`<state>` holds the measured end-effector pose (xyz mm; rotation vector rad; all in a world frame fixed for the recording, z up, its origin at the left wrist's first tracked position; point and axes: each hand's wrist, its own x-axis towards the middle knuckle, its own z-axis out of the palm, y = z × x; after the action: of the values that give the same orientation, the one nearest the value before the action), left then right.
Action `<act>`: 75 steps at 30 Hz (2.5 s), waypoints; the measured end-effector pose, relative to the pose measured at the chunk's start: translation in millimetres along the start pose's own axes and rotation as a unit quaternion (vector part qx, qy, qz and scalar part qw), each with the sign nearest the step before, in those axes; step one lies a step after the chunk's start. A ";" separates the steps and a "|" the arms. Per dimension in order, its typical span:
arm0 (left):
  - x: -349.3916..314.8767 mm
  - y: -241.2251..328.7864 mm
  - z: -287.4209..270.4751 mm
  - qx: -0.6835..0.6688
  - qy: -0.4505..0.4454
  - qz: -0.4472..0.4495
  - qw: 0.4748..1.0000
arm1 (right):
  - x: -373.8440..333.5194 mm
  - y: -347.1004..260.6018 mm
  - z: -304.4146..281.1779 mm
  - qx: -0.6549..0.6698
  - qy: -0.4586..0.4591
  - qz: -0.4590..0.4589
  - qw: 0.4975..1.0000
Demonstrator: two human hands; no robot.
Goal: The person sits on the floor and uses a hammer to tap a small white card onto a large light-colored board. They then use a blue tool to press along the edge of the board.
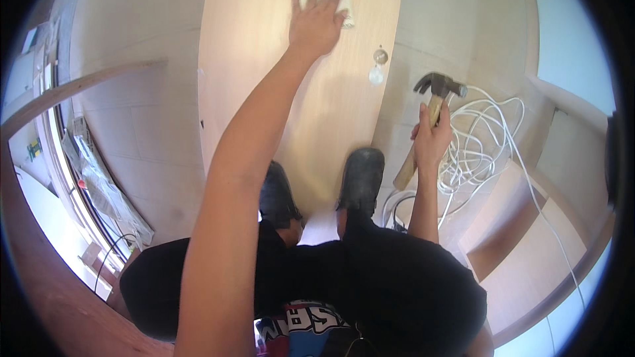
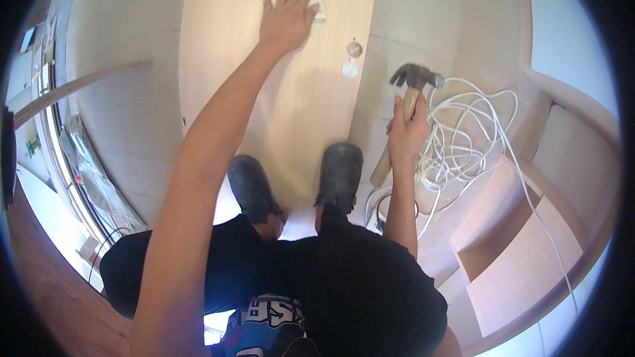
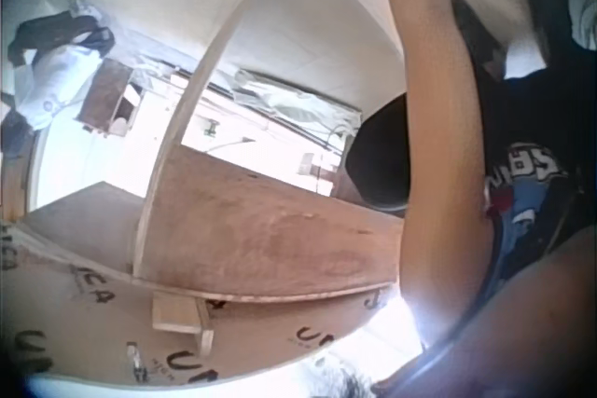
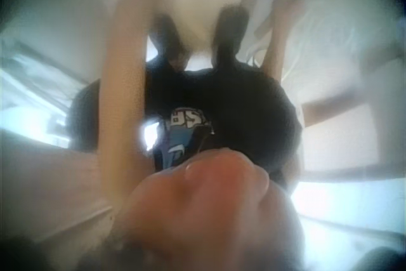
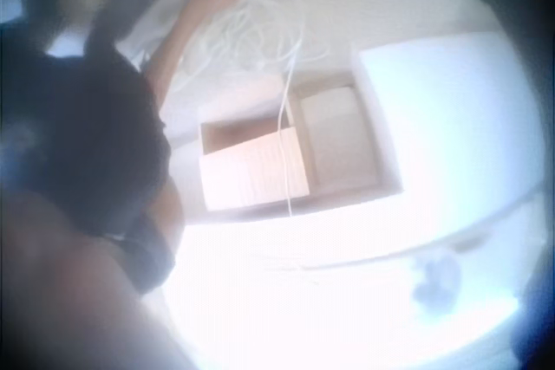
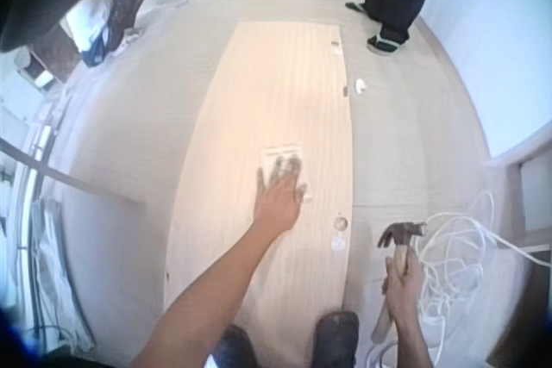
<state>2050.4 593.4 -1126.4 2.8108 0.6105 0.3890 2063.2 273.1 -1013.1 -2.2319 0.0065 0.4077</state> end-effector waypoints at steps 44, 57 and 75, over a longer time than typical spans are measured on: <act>-25.5 78.1 7.7 -0.043 -0.139 0.206 0.968 | -1.7 -13.8 -7.2 0.194 -0.027 0.104 0.975; 47.4 91.2 30.2 -0.013 -0.113 0.150 0.982 | 2.2 -14.9 -3.7 0.204 -0.023 0.112 0.972; 131.8 37.9 65.5 0.043 -0.008 0.064 0.997 | 4.0 -10.7 1.5 0.230 -0.059 0.128 0.963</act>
<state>2200.1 605.7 -1149.8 2.9418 0.4546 0.3711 2068.0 281.7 -1007.0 -1.7473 0.3013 0.6118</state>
